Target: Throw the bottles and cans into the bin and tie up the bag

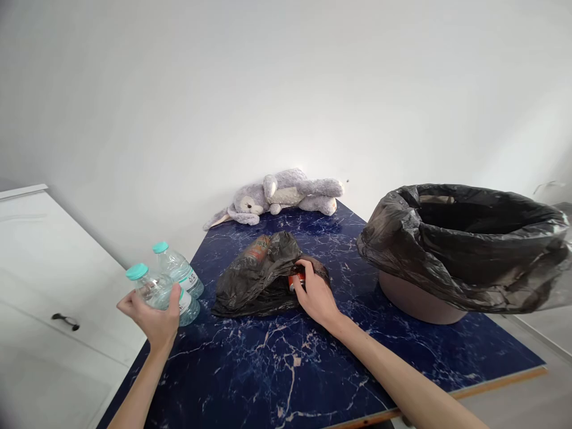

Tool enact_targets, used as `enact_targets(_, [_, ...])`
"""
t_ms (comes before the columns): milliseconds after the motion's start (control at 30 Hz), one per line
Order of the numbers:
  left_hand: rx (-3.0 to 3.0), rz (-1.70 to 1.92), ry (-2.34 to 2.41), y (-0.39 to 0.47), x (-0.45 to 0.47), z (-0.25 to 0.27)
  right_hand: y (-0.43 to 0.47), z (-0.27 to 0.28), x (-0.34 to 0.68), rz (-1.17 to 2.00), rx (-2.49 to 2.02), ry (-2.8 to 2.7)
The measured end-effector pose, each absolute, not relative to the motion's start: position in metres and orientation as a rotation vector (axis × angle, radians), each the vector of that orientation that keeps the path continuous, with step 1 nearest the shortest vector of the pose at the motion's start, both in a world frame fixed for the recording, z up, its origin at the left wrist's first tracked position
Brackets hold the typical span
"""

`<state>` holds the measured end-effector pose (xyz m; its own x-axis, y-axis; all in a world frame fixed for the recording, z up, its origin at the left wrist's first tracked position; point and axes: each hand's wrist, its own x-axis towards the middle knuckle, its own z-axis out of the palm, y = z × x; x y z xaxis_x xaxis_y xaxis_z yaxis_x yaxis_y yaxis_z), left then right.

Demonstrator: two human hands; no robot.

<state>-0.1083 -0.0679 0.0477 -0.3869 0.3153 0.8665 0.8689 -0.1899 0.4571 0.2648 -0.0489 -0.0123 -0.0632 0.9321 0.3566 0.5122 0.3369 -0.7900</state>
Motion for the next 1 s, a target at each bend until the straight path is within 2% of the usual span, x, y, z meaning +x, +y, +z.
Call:
enact_targets(733, [-1.275,-1.61,-1.707,-0.067,-0.113,0.053,-0.049,-0.012,0.265,0.393,-1.285,-1.675])
enact_targets(1000, [-1.331,-1.432,-1.401,-0.071,-0.111,0.063,-0.052,-0.011,0.266,0.332,-1.268,-1.669])
